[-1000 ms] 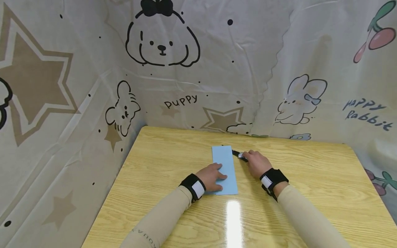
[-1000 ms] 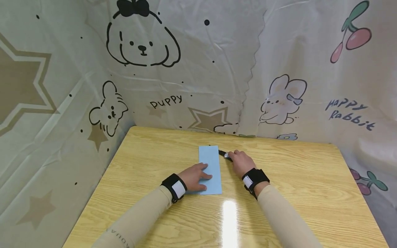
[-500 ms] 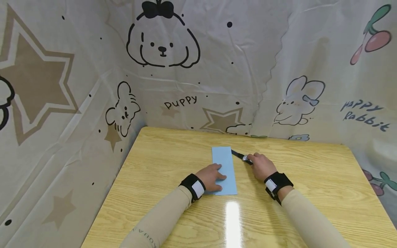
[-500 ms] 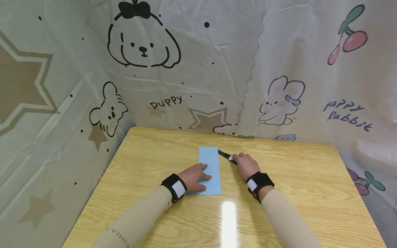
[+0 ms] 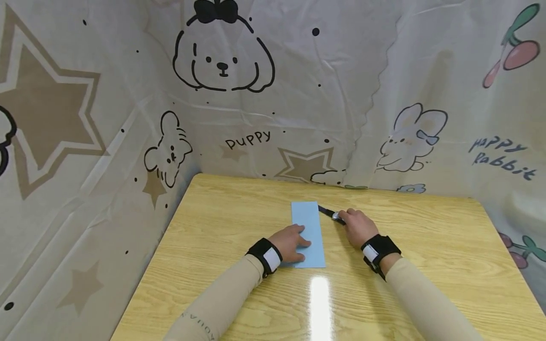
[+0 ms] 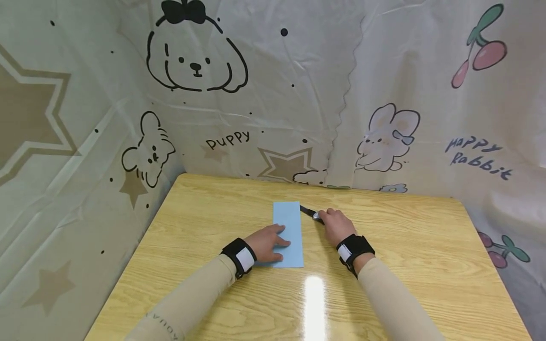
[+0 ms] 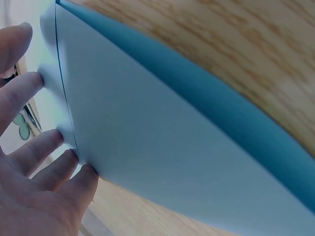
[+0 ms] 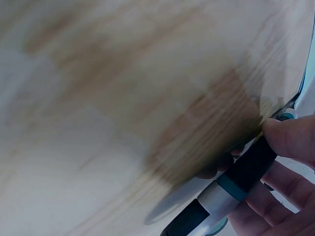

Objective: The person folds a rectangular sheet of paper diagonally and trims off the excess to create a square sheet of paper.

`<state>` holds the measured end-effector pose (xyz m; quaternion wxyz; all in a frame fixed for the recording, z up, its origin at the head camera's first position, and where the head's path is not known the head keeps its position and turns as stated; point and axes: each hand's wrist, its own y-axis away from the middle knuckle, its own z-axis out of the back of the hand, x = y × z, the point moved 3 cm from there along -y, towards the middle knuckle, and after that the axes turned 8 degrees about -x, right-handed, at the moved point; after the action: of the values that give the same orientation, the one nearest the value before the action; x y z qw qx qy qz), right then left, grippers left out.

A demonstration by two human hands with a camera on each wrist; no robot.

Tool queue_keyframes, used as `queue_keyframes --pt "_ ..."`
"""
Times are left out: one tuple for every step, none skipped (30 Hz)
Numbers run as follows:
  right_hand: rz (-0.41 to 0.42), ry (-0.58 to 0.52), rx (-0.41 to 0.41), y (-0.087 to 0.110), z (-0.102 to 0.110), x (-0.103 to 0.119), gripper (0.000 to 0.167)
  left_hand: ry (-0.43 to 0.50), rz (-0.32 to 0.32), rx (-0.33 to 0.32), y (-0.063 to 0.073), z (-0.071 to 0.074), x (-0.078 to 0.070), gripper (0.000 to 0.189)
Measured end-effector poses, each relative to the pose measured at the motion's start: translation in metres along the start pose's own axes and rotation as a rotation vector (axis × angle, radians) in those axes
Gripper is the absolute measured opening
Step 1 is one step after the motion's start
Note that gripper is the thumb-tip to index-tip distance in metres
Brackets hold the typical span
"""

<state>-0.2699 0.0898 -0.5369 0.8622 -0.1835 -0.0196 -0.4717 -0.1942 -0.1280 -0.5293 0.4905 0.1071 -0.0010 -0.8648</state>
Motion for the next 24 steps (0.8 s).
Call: queue_keyframes --pt "0.0 -0.001 0.002 -0.002 0.0 0.002 0.031 0.001 -0.002 -0.001 0.0 0.0 0.0 0.046" --pt "0.001 -0.002 0.005 -0.004 -0.001 0.003 0.031 0.004 -0.002 -0.003 0.001 0.0 0.0 0.046" --pt "0.001 -0.002 0.007 -0.007 -0.002 0.004 0.031 0.004 -0.005 -0.004 0.001 0.0 0.001 0.046" --pt "0.001 -0.002 0.011 -0.009 -0.002 0.006 0.031 0.005 -0.006 -0.007 0.001 0.0 0.001 0.046" --pt "0.001 -0.001 0.014 -0.011 -0.003 0.007 0.032 0.006 -0.007 -0.006 0.0 0.0 0.001 0.046" --pt "0.003 0.002 0.018 -0.012 -0.003 0.008 0.032 0.006 -0.008 -0.005 0.0 0.0 0.001 0.046" --pt "0.004 0.004 0.022 -0.013 -0.004 0.008 0.032 0.005 -0.007 -0.001 0.0 0.0 0.001 0.047" --pt "0.005 0.003 0.025 -0.014 -0.004 0.009 0.033 0.003 -0.005 0.002 0.0 0.0 0.001 0.047" --pt "0.005 0.001 0.026 -0.014 -0.004 0.009 0.033 0.003 -0.002 0.005 0.0 0.0 0.001 0.047" --pt "0.003 0.0 0.025 -0.014 -0.003 0.008 0.033 0.003 0.0 0.007 0.0 0.0 0.001 0.048" --pt "0.0 0.0 0.024 -0.014 -0.003 0.007 0.033 0.003 0.001 0.007 0.0 0.0 0.0 0.048" --pt "-0.005 0.0 0.021 -0.013 -0.002 0.006 0.033 0.004 0.002 0.007 0.0 0.001 0.0 0.048" --pt "-0.009 -0.004 0.017 -0.012 -0.002 0.005 0.033 0.005 0.003 0.007 -0.001 0.001 0.0 0.048" --pt "-0.013 -0.003 0.013 -0.011 -0.002 0.004 0.032 0.004 0.004 0.007 -0.001 0.001 0.0 0.048" --pt "-0.016 -0.005 0.007 -0.01 -0.002 0.003 0.032 0.004 0.004 0.005 -0.001 0.002 -0.001 0.048" --pt "-0.022 -0.007 0.002 -0.009 -0.001 0.002 0.032 0.002 0.005 0.005 0.0 0.002 -0.001 0.048" --pt "-0.024 -0.006 -0.003 -0.007 -0.002 0.001 0.031 0.001 0.005 0.004 0.0 0.003 -0.001 0.048" --pt "-0.027 -0.005 -0.007 -0.006 -0.002 0.0 0.031 0.0 0.007 0.008 0.0 0.003 -0.001 0.047" --pt "-0.029 -0.007 -0.01 -0.004 -0.002 0.0 0.031 -0.001 0.009 0.009 0.0 0.004 -0.002 0.047" --pt "-0.032 -0.005 -0.01 -0.003 -0.002 0.0 0.031 -0.002 0.012 0.012 0.001 0.004 -0.002 0.047" --pt "-0.034 -0.008 -0.01 -0.001 -0.001 -0.001 0.03 -0.001 0.014 0.012 0.001 0.004 -0.002 0.047" --pt "-0.037 -0.006 -0.009 0.0 -0.001 -0.001 0.03 -0.001 0.017 0.016 0.001 0.004 -0.002 0.047" --pt "-0.043 -0.005 -0.006 0.002 0.0 -0.002 0.029 -0.002 0.017 0.016 0.001 0.003 -0.002 0.047" --pt "-0.049 -0.003 -0.004 0.003 0.001 -0.002 0.029 -0.002 0.018 0.016 0.001 0.002 -0.002 0.046"
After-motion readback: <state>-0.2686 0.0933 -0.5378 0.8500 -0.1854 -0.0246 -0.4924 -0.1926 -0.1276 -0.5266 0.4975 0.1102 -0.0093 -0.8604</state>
